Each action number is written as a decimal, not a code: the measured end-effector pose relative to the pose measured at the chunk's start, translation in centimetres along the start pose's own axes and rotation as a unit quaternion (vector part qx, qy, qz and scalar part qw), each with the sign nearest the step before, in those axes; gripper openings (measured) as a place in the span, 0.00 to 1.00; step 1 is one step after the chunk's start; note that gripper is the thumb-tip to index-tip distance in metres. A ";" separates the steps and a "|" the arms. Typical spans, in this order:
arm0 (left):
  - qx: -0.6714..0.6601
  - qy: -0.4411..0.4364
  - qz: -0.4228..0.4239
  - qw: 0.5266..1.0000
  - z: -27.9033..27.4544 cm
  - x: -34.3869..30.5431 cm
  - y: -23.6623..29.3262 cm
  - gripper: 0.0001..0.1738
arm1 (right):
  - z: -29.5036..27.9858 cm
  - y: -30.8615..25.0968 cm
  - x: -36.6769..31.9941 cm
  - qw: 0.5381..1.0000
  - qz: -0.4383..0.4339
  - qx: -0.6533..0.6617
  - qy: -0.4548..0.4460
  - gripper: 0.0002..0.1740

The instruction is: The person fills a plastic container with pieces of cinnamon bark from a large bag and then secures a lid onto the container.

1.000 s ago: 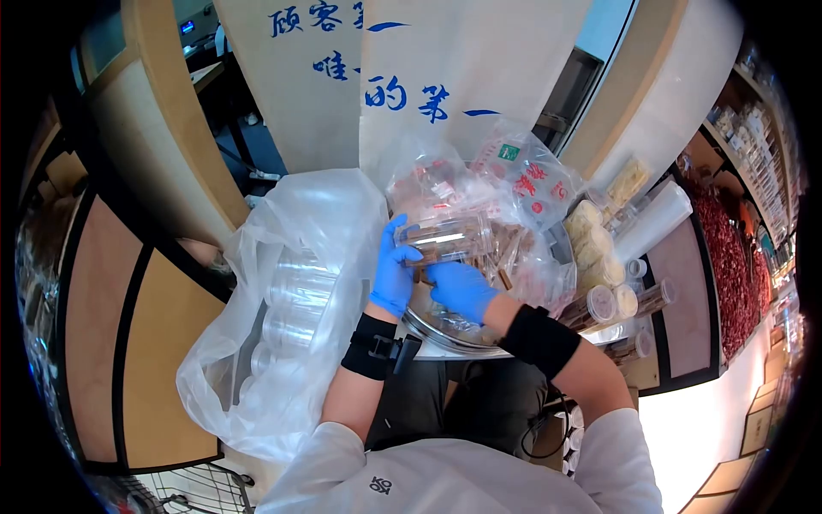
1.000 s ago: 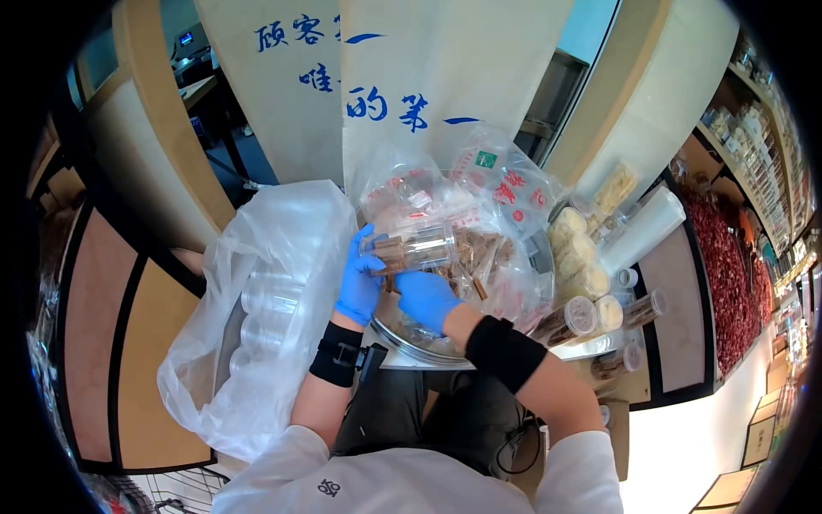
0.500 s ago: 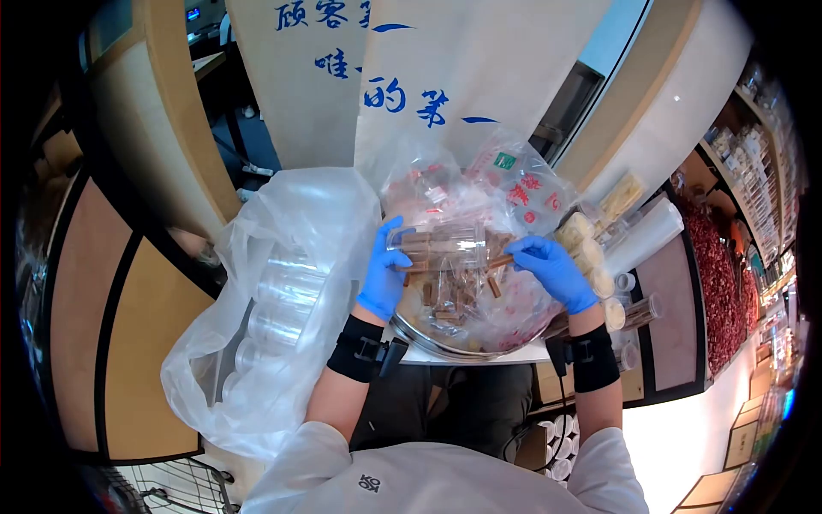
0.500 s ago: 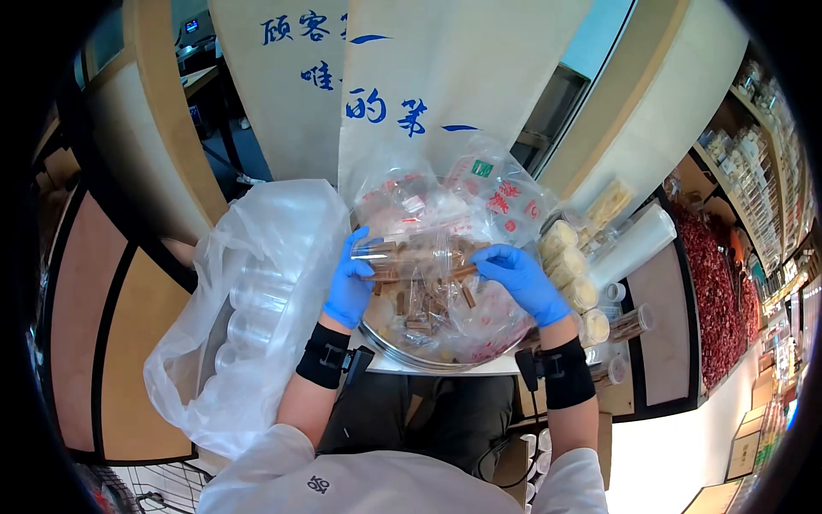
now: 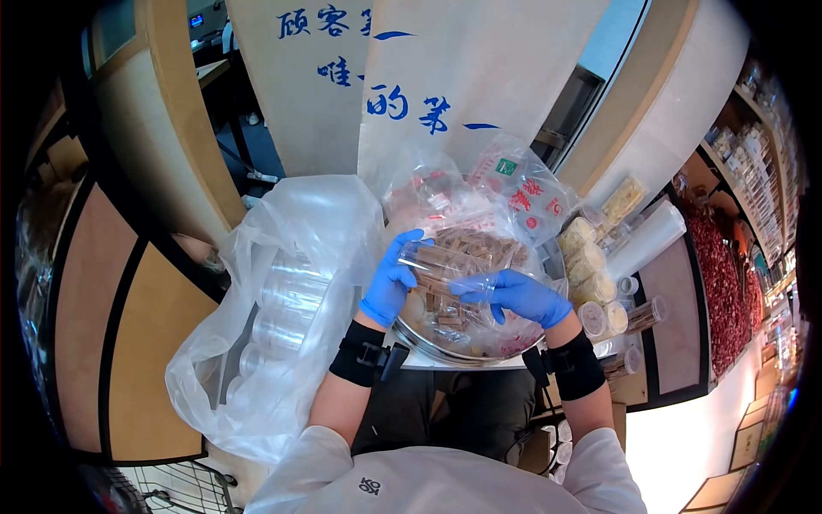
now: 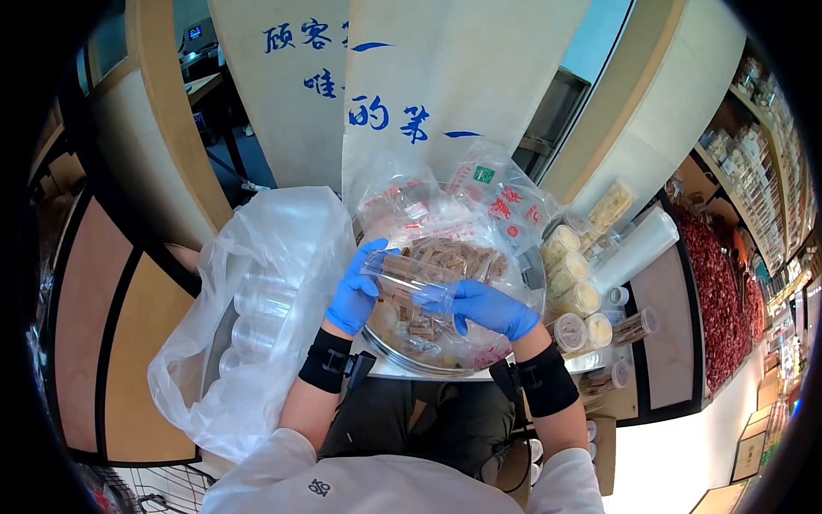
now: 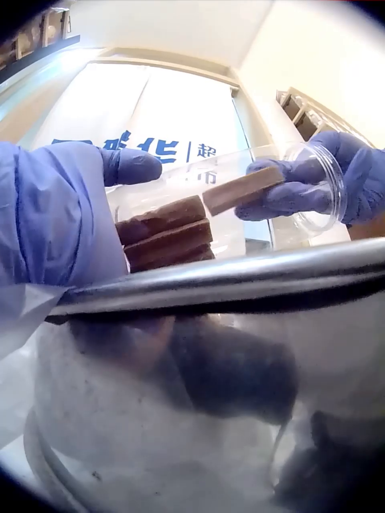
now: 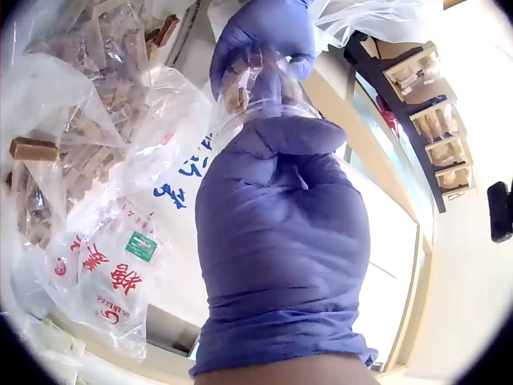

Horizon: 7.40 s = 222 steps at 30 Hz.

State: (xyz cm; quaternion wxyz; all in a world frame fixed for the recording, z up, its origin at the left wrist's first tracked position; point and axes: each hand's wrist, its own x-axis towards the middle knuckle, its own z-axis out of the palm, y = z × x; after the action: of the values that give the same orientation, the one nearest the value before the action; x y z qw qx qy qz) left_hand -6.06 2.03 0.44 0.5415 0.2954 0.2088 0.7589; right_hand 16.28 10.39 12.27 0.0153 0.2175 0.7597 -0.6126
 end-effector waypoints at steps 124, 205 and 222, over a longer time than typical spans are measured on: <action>0.013 -0.048 -0.021 0.999 0.4 -0.5 0.6 0.46 | 3.5 5.6 1.8 0.954 -0.190 -0.096 0.211 0.19; -0.066 0.061 0.040 0.995 -0.2 -0.4 0.3 0.46 | 6.4 7.8 12.2 0.887 0.038 -0.459 -0.028 0.42; -0.103 0.044 0.038 0.993 -0.3 -0.4 0.2 0.47 | 0.0 6.6 -2.4 0.926 -0.181 -0.047 0.328 0.04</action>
State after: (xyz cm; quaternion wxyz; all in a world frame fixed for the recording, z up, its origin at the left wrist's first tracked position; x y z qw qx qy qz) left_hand -6.32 1.55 0.22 0.5301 0.2117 0.1421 0.8087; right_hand 20.75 10.67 6.86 -0.3360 0.2643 0.7768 -0.4624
